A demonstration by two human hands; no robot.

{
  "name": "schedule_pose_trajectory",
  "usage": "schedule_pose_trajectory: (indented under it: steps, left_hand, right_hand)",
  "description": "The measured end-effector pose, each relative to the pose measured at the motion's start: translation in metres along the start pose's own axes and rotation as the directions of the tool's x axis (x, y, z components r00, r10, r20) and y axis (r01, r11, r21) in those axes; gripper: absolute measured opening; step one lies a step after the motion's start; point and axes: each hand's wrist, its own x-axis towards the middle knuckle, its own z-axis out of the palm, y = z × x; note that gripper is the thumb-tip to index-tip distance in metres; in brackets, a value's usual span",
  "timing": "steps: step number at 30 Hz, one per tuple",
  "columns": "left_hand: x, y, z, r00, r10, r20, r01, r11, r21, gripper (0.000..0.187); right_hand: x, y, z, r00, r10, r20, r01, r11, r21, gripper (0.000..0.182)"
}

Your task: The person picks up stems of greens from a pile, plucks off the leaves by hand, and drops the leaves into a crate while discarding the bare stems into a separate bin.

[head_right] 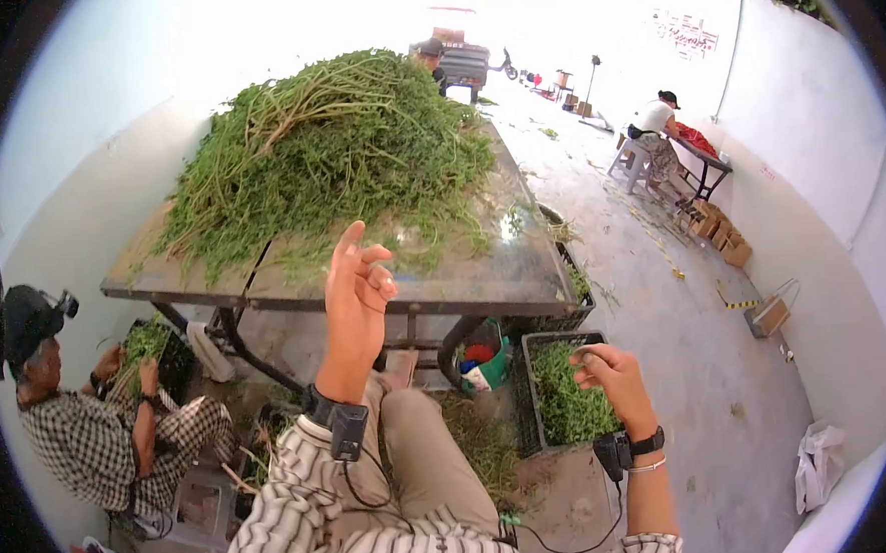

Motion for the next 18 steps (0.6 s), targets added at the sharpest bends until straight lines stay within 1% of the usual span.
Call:
schedule_pose_trajectory:
  steps: [2, 3, 4, 6, 7, 9, 10, 11, 12, 13, 15, 16, 18]
  left_hand:
    - [0.025, -0.013, -0.007, 0.997, 0.055, -0.057, -0.060, 0.993, -0.102, 0.040]
    - [0.037, -0.016, -0.010, 0.991, 0.066, -0.116, -0.081, 0.988, -0.128, 0.039]
    - [0.048, -0.020, -0.016, 0.991, 0.063, -0.121, -0.079, 0.988, -0.136, 0.039]
    - [0.067, -0.026, -0.029, 0.969, 0.077, -0.234, -0.126, 0.971, -0.202, 0.040]
    - [0.071, -0.030, -0.035, 0.958, 0.073, -0.276, -0.136, 0.967, -0.214, 0.040]
    - [0.074, -0.040, -0.050, 0.945, 0.061, -0.320, -0.131, 0.970, -0.203, 0.039]
    - [0.073, -0.046, -0.057, 0.933, 0.051, -0.356, -0.128, 0.973, -0.194, 0.038]
    - [0.073, -0.052, -0.064, 0.934, 0.054, -0.354, -0.128, 0.973, -0.191, 0.038]
    - [0.070, -0.058, -0.071, 0.918, 0.014, -0.395, -0.095, 0.978, -0.187, 0.037]
    - [0.068, -0.064, -0.077, 0.898, -0.028, -0.438, -0.059, 0.981, -0.184, 0.035]
    - [0.067, -0.068, -0.085, 0.890, -0.044, -0.454, -0.039, 0.984, -0.171, 0.035]
    - [0.067, -0.067, -0.087, 0.883, -0.056, -0.465, -0.023, 0.986, -0.162, 0.034]
    - [0.067, -0.069, -0.097, 0.890, -0.075, -0.450, -0.015, 0.981, -0.192, 0.033]
  right_hand:
    - [0.029, -0.010, 0.008, 0.995, 0.012, 0.102, 0.000, 0.993, -0.116, 0.024]
    - [0.044, -0.019, 0.014, 0.989, 0.014, 0.149, 0.004, 0.992, -0.123, 0.023]
    - [0.062, -0.026, 0.022, 0.989, 0.019, 0.147, 0.000, 0.991, -0.132, 0.023]
    - [0.097, -0.039, 0.042, 0.977, -0.032, 0.209, 0.082, 0.969, -0.233, 0.021]
    - [0.117, -0.042, 0.053, 0.977, -0.025, 0.214, 0.076, 0.969, -0.235, 0.021]
    - [0.161, -0.040, 0.077, 0.945, -0.055, 0.323, 0.170, 0.926, -0.338, 0.021]
    - [0.179, -0.040, 0.093, 0.944, -0.056, 0.325, 0.170, 0.927, -0.334, 0.021]
    - [0.196, -0.041, 0.111, 0.900, -0.139, 0.413, 0.317, 0.860, -0.401, 0.022]
    - [0.213, -0.040, 0.128, 0.838, -0.206, 0.505, 0.458, 0.768, -0.447, 0.023]
    - [0.230, -0.034, 0.143, 0.838, -0.203, 0.506, 0.455, 0.771, -0.445, 0.023]
    - [0.258, -0.020, 0.173, 0.684, -0.362, 0.633, 0.719, 0.477, -0.505, 0.025]
    - [0.264, -0.017, 0.188, 0.685, -0.359, 0.634, 0.717, 0.484, -0.501, 0.025]
    - [0.273, -0.012, 0.213, 0.815, -0.193, 0.547, 0.570, 0.440, -0.694, 0.026]
